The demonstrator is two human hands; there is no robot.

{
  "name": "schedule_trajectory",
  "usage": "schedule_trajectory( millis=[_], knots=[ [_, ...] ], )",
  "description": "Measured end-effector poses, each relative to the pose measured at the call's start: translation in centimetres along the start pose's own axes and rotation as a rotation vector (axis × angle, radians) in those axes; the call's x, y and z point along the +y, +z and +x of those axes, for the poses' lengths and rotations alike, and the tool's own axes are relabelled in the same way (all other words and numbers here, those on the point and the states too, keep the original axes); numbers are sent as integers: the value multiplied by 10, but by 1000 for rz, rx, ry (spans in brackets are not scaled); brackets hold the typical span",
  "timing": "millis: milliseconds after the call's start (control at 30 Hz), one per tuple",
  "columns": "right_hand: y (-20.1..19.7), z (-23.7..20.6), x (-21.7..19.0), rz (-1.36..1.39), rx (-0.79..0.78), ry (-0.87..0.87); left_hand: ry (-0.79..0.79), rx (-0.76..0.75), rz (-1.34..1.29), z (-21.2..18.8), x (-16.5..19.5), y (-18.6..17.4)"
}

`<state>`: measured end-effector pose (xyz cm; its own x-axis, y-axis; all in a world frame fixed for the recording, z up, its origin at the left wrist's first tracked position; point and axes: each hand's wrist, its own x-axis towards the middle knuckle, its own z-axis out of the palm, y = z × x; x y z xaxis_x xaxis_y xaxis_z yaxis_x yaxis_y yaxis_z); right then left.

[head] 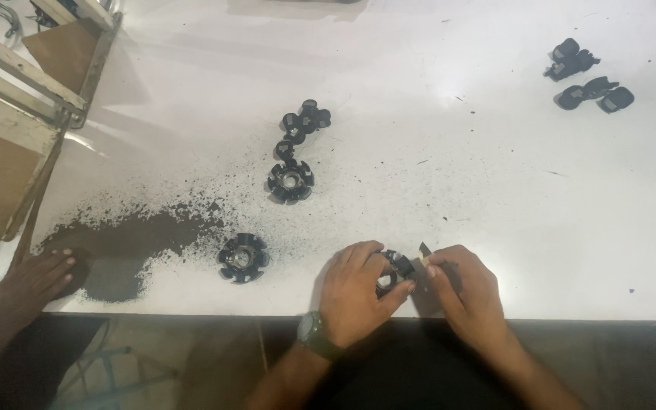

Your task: The person sits at a workbench and repeatedly assembles small black sprocket-like rotor parts, pressing small light-colored inserts into each rotor by hand and placing finished rotors aside while moving unassembled parts within reach.

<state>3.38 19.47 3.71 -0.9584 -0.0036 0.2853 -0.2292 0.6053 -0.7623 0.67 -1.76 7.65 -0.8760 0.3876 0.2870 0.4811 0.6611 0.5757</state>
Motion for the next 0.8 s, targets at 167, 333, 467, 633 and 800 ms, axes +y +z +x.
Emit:
schedule_trajectory(
  millis=[167,333,467,633,800],
  knots=[
    [-15,-6,3,-352,105,-68,11,11,-33,-4,-7,2],
    [-29,-6,12,-430,89,-27,-11,23,-25,2,-10,6],
    [-32,0,8,-586,7,-31,-78,-28,-24,4,-6,-6],
    [-40,2,3,-604,15,-94,-295,-314,199,1,-10,-35],
    [-43,5,8,-610,-40,-70,31,21,62,-4,-9,-41]
  ],
)
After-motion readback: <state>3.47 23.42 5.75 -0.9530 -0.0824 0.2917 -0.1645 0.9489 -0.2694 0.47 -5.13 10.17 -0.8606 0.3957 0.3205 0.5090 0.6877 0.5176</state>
